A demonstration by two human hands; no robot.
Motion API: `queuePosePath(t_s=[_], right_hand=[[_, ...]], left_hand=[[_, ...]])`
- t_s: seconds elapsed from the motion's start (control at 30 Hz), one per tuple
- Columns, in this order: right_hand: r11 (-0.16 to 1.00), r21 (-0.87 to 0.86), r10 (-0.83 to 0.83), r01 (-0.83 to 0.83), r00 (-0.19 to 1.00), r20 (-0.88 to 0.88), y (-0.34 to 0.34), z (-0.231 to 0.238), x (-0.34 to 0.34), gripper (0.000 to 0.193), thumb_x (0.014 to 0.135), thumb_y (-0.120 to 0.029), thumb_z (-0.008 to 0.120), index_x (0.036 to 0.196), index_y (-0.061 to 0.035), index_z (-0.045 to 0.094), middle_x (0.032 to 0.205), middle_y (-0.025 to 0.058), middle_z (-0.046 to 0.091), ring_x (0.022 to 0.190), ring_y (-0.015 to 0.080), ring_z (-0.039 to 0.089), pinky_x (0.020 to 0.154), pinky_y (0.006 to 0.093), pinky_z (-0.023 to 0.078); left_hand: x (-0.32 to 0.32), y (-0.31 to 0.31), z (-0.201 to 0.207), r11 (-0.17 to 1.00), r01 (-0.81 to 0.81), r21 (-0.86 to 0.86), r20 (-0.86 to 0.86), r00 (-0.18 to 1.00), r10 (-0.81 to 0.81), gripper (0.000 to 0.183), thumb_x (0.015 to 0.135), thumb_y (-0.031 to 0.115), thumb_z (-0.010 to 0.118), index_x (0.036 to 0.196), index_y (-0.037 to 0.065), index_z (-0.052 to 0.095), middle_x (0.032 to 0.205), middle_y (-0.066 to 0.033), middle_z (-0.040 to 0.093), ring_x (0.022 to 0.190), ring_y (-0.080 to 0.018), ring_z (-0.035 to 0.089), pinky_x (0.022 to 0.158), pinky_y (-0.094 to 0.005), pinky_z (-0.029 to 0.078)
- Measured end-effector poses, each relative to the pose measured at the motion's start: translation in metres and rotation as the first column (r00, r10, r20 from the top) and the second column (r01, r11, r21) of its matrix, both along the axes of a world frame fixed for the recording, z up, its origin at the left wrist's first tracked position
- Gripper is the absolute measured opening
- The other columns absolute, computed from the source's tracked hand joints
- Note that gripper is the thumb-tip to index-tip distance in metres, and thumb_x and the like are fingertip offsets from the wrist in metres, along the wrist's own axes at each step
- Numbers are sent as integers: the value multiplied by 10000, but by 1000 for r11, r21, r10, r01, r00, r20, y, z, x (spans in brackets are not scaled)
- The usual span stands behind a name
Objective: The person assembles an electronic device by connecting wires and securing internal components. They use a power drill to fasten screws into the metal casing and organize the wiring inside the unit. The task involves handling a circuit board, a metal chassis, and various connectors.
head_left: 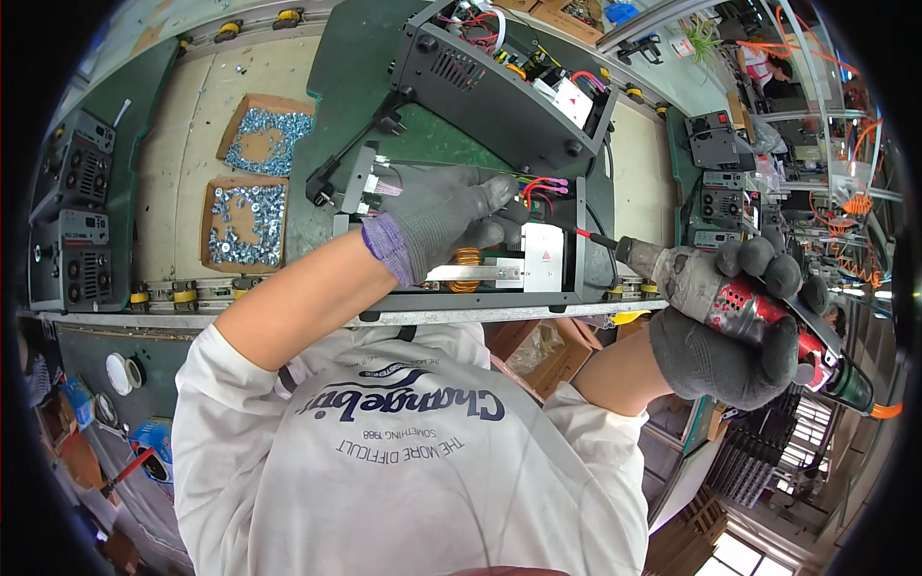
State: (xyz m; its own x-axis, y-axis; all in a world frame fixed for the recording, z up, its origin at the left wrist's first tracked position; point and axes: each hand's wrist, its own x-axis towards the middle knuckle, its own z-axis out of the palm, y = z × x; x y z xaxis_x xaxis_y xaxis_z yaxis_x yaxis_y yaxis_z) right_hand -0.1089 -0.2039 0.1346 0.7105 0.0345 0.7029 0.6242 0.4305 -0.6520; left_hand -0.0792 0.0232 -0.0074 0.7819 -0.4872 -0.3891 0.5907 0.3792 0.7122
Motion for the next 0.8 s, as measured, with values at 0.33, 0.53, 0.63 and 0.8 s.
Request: queuePosePath(t_s=[0.33,0.53,0.63,0.8], right_hand=[[977,201,-71,67,997,17,8,-24,5,440,888,-235,573,1307,-106,536,1084,146,658,876,332,605,743,445,520],[977,213,-27,25,1000,8,8,-24,9,430,888,-240,572,1295,-107,543,1045,142,642,857,326,594,736,443,516],[978,207,-23,22,1000,4,6,-24,10,437,887,-238,579,1303,-112,535,1048,142,641,875,330,604,741,442,518],[990,141,32,-23,997,-64,10,-21,3,387,857,-224,605,1222,-98,579,1057,106,611,973,279,522,825,443,441]], left_hand=[[-1,3,0,993,-80,-88,8,997,81,446,998,344,627,1229,-33,578,988,-78,653,767,-76,595,580,-171,473],[1,7,-13,956,-84,-282,56,993,104,395,1023,273,593,1260,-42,570,971,-63,626,752,-78,534,603,-174,441],[-3,3,-2,981,-140,-133,101,983,154,383,1036,245,566,1269,-59,561,986,-71,634,754,-83,543,610,-186,449],[-2,3,6,985,-164,-47,101,981,168,388,1007,213,611,1267,-61,524,1147,-156,645,765,-81,528,588,-156,440]])
